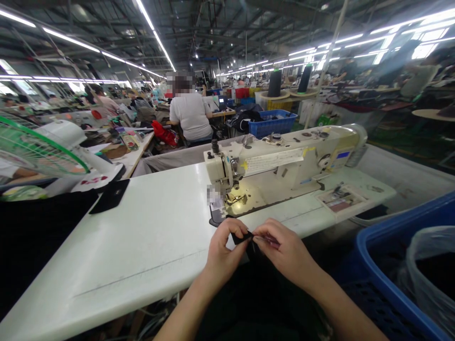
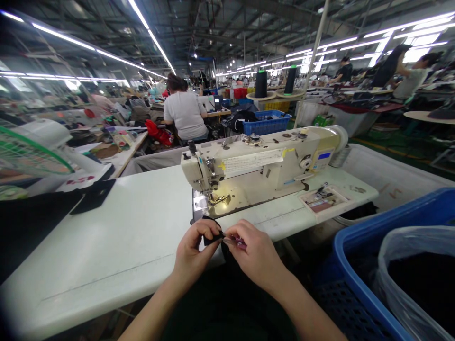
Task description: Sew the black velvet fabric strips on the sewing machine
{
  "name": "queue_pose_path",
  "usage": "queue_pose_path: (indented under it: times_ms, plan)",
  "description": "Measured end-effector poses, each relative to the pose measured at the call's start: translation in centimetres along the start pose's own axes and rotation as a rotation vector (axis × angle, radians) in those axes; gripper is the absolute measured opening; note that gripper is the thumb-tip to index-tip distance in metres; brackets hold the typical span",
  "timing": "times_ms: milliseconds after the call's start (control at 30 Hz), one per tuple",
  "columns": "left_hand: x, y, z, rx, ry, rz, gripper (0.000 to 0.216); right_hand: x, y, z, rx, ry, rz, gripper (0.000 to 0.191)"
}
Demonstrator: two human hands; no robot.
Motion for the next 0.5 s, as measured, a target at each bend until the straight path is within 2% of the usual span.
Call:
queue_pose_path:
  times_ms: [167, 233, 400, 500]
  plan:
    - [-0.2, 0.0, 0.2, 0.062, -0.050, -0.002, 0.027, -0.3, 0.4, 0.5, -0.284, -0.131, -0.053, 0.008]
    - [-0.3, 0.1, 0.3, 0.059, -0.086, 0.009, 0.028, -0.2, 0.4, 0.4, -0.309, -0.129, -0.085, 0.009]
    - [-0.3, 0.1, 0.3, 0.042, -0.106, -0.003, 0.024, 0.1, -0.7, -1.0, -0.091, 0.061, -0.206, 0.006]
    - [-0.1, 0.1, 0.0, 0.037, -0.044, -0.007, 0.025, 0.3, -0.8, -1.0, 0.037, 0.055, -0.118, 0.007]
Point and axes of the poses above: each hand's wrist, its own x-axis towards the middle knuckle, its own y-axis out of the palm, z = x × y, the point moved 5 cm from there along x, towards the middle knuckle, and after that the axes turned 15 degrees about -x, right-handed, at the moved point
